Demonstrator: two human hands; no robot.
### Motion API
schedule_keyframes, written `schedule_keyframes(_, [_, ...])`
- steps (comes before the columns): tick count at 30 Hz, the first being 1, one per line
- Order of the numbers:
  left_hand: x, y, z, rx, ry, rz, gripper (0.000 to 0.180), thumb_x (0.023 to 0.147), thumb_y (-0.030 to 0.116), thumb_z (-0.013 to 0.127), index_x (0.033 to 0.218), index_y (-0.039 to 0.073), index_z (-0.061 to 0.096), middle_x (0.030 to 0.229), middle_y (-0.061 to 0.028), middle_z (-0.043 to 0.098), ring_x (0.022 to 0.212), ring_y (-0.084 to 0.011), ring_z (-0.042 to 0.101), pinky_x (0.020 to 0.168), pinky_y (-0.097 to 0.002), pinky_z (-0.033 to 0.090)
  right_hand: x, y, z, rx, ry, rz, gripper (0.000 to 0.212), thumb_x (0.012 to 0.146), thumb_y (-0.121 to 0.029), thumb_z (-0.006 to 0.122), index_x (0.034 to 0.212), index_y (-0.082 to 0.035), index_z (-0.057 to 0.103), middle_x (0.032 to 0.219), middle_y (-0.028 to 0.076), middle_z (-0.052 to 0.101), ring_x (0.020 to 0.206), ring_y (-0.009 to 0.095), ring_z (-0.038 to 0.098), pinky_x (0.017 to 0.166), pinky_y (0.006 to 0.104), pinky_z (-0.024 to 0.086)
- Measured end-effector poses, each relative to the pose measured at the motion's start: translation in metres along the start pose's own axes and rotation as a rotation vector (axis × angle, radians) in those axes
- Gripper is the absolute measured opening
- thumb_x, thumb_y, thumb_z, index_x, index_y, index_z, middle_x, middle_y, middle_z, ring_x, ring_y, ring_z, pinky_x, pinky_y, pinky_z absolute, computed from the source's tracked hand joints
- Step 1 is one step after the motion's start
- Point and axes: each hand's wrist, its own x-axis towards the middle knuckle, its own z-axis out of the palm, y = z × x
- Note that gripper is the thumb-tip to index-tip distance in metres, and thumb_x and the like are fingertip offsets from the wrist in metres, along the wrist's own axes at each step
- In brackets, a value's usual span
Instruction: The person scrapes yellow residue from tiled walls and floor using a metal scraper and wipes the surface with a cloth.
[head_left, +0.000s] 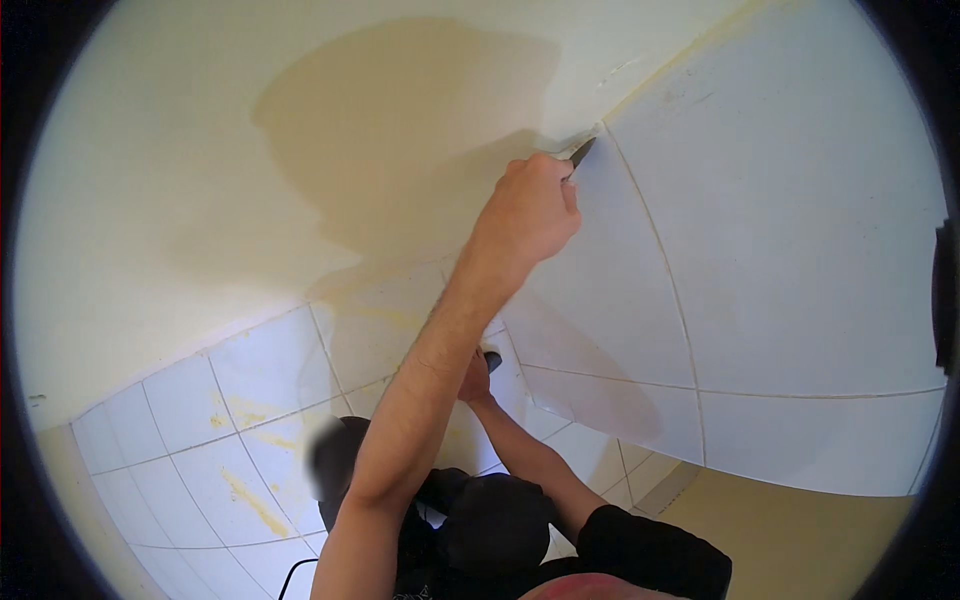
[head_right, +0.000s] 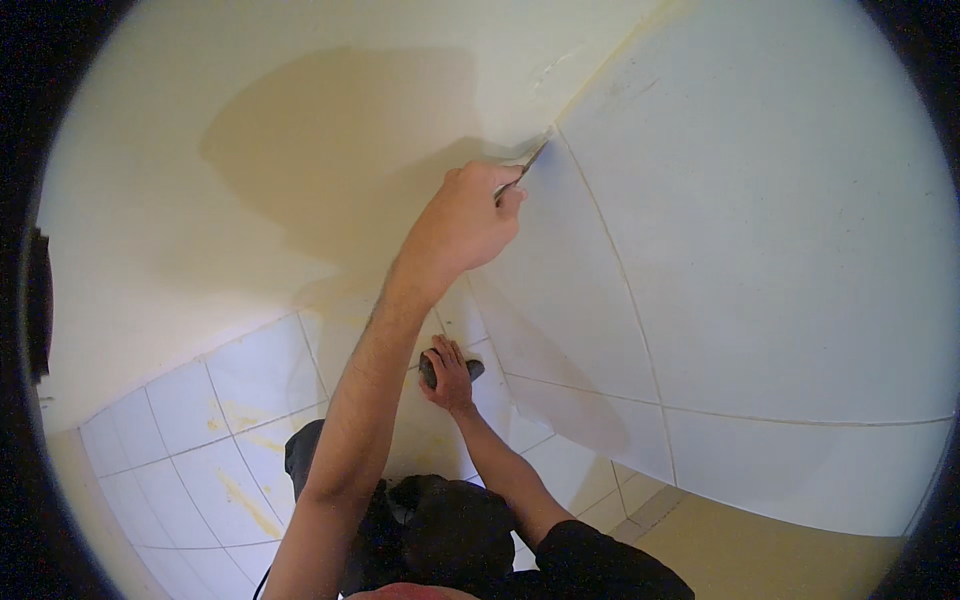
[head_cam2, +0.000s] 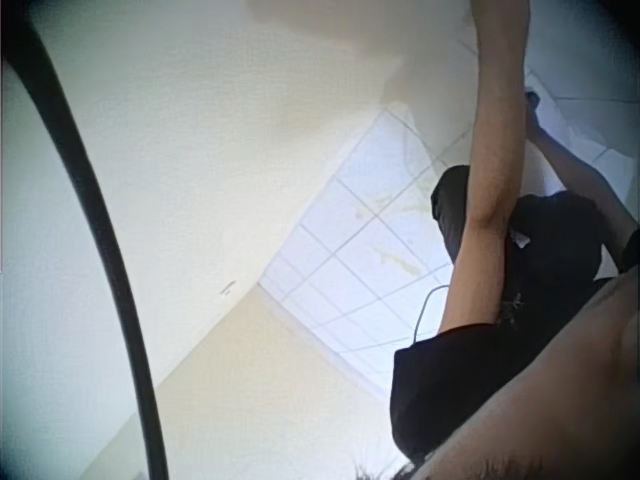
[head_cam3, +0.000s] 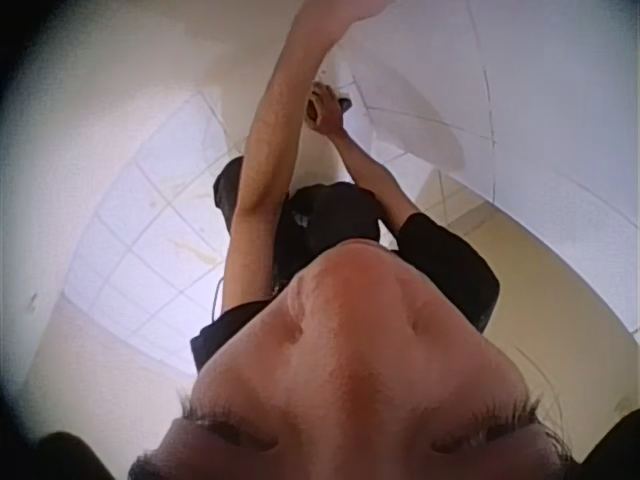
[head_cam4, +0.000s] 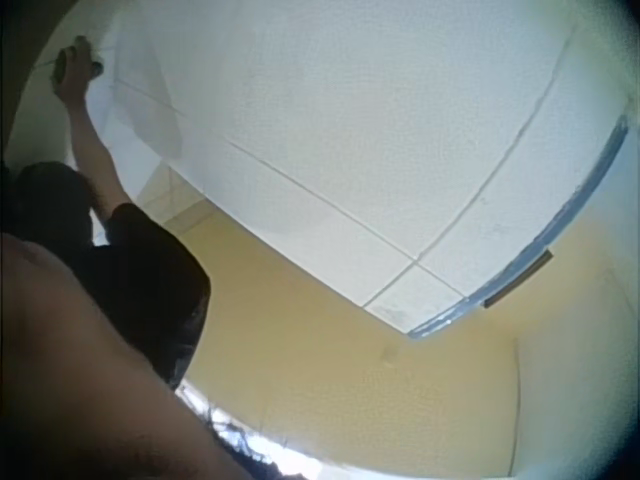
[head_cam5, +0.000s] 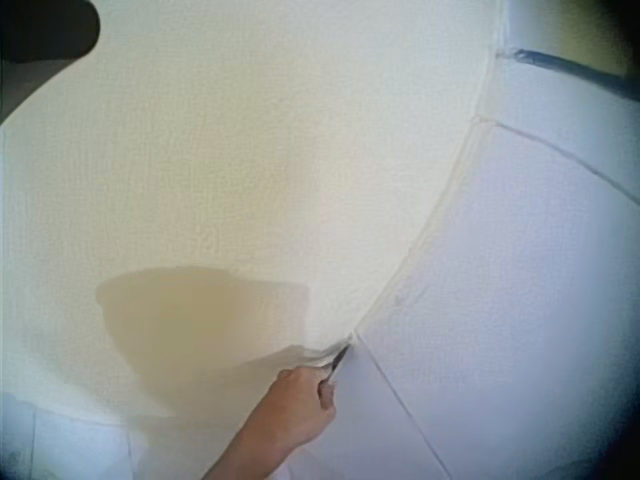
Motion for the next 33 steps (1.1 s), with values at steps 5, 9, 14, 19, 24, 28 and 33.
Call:
schedule_keyframes(5, [0.001,0.005,0.02,0.044,0.13,0.065,0.015,0.09,0.009,0.059,0.086,-0.005,0.064,0.08,-0.0306,0.063,0.078,-0.0496,0.061,0.073,-0.0517,0.049,-0.006,-0.001,-0.005,0.635,0.164,0.255,0.054,0.076,-0.023,0.072,0.124,-0.004,0.055,0.141,0.022,0.047,0.138,0.042,0.041,0.119,0.0561,0.029])
schedule_keyframes(9, [-0.002,0.009,0.021,0.063,0.114,0.056,0.016,0.089,0.009,0.059,0.087,-0.006,0.064,0.08,-0.0306,0.063,0.079,-0.0494,0.062,0.074,-0.0527,0.049,-0.011,0.008,0.003,0.393,0.114,0.15,0.055,0.076,-0.024,0.072,0.124,-0.003,0.054,0.139,0.022,0.048,0.137,0.042,0.041,0.119,0.0563,0.029])
schedule_keyframes(14, [0.004,0.001,0.004,0.03,0.116,0.118,0.015,0.089,0.009,0.059,0.087,-0.005,0.064,0.076,-0.0297,0.062,0.077,-0.0476,0.063,0.072,-0.0505,0.05,0.002,0.007,0.006,0.325,0.084,0.108,0.056,0.075,-0.024,0.073,0.124,-0.004,0.055,0.14,0.021,0.048,0.138,0.042,0.04,0.119,0.0565,0.029])
schedule_keyframes(19, [0.008,0.0,0.021,0.071,0.074,0.102,0.015,0.089,0.009,0.059,0.088,-0.004,0.064,0.075,-0.0294,0.062,0.074,-0.0461,0.064,0.07,-0.0483,0.05,0.0,0.005,-0.01,0.044,0.107,-0.007,0.056,0.075,-0.024,0.074,0.123,-0.005,0.055,0.144,0.021,0.046,0.14,0.042,0.039,0.119,0.0565,0.029])
schedule_keyframes(24, [-0.001,0.002,0.008,-0.023,-0.019,-0.036,0.015,0.089,0.01,0.059,0.086,-0.005,0.063,0.075,-0.029,0.062,0.075,-0.0469,0.063,0.07,-0.0495,0.05,-0.009,-0.008,-0.009,0.138,0.075,0.056,0.055,0.074,-0.023,0.074,0.123,-0.005,0.055,0.144,0.022,0.046,0.139,0.042,0.04,0.118,0.0565,0.03])
schedule_keyframes(28, [0.007,0.0,0.02,0.082,0.159,0.147,0.016,0.089,0.01,0.06,0.085,-0.006,0.062,0.076,-0.0296,0.062,0.076,-0.0484,0.063,0.072,-0.0514,0.05,0.004,-0.001,-0.017,0.175,0.061,0.071,0.054,0.076,-0.025,0.072,0.123,-0.004,0.055,0.142,0.023,0.048,0.137,0.043,0.041,0.118,0.056,0.03])
schedule_keyframes(33, [0.006,-0.002,0.024,0.061,0.119,0.097,0.016,0.089,0.01,0.061,0.086,-0.005,0.063,0.077,-0.0301,0.062,0.076,-0.0482,0.063,0.072,-0.0515,0.05,-0.01,0.0,-0.006,0.308,0.024,0.15,0.053,0.078,-0.027,0.07,0.123,-0.004,0.055,0.141,0.023,0.048,0.138,0.042,0.041,0.118,0.0557,0.03])
